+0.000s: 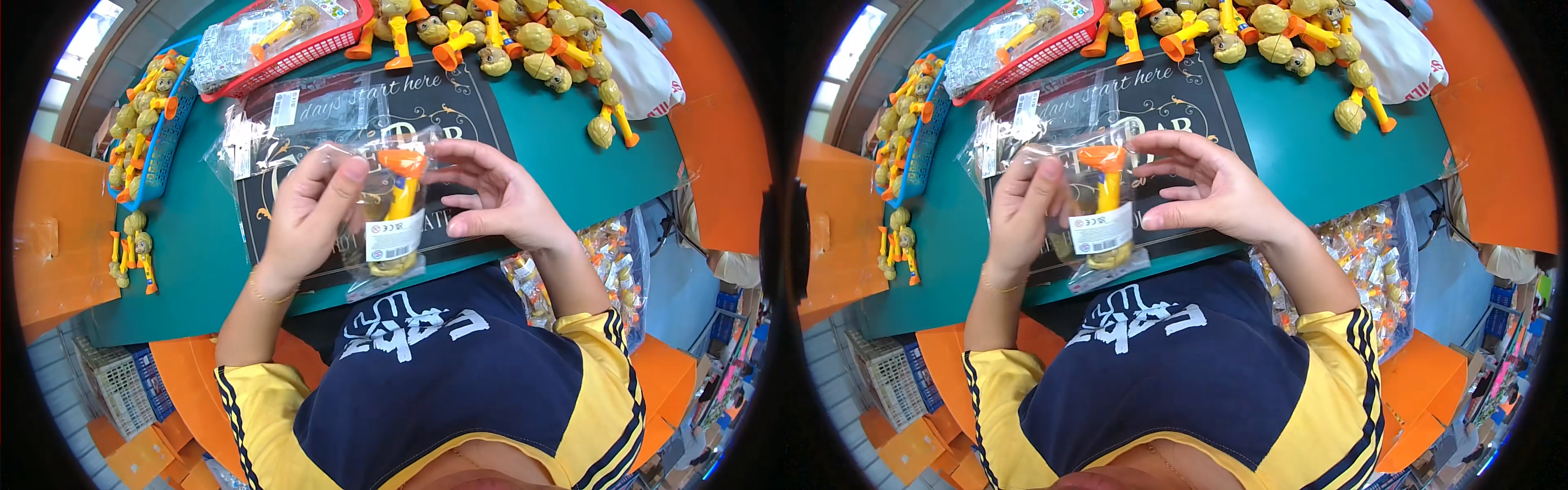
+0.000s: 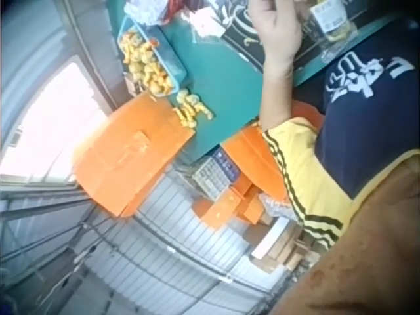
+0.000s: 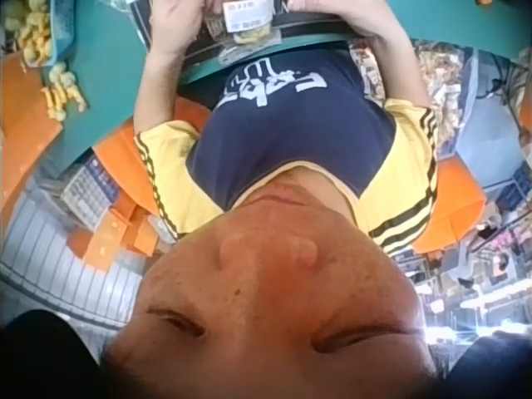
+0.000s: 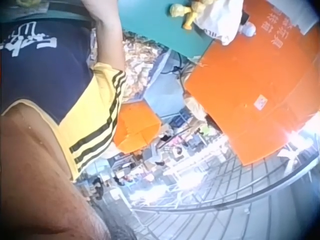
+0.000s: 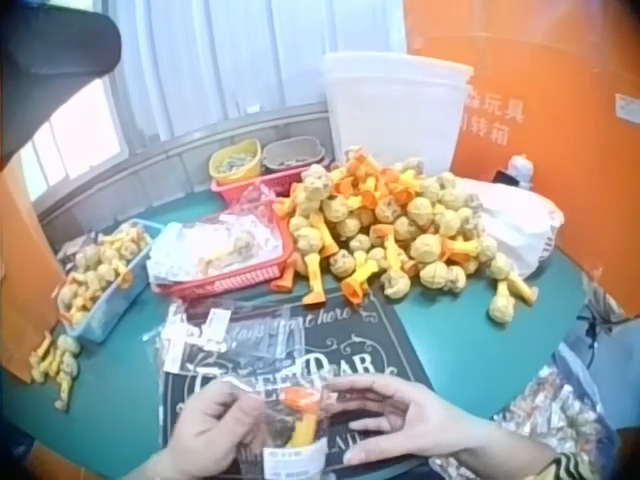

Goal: Packaging small yellow doll toys into individual plastic bags and sealing them with tape.

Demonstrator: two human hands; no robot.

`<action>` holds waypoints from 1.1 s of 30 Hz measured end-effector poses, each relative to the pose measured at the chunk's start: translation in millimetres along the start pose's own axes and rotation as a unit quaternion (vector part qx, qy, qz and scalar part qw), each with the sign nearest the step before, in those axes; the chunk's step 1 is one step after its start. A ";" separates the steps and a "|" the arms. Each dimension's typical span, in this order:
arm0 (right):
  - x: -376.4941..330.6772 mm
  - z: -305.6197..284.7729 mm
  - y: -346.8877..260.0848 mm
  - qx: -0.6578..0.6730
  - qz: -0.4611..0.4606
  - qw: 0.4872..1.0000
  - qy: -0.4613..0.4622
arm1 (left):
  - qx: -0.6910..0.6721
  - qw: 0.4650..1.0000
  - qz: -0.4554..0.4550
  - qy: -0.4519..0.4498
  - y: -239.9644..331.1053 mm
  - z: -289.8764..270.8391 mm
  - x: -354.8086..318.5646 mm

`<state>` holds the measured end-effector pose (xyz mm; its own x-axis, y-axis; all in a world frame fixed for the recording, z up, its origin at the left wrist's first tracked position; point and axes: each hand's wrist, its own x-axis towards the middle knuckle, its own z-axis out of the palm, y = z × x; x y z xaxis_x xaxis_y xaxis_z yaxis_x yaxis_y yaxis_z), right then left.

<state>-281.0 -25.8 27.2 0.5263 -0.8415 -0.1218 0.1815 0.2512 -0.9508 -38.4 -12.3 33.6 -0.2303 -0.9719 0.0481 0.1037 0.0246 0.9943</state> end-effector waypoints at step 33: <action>30.0 14.3 29.4 -0.565 -0.234 0.786 -0.090 | 0.511 0.842 0.159 -0.068 -23.2 -46.9 -30.4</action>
<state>-247.9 -36.8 -0.3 0.7487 -0.6086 0.2628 -0.4104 -0.7368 -0.5373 11.7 5.7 4.5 -0.4645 -0.8440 0.2683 -0.6891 0.5347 0.4891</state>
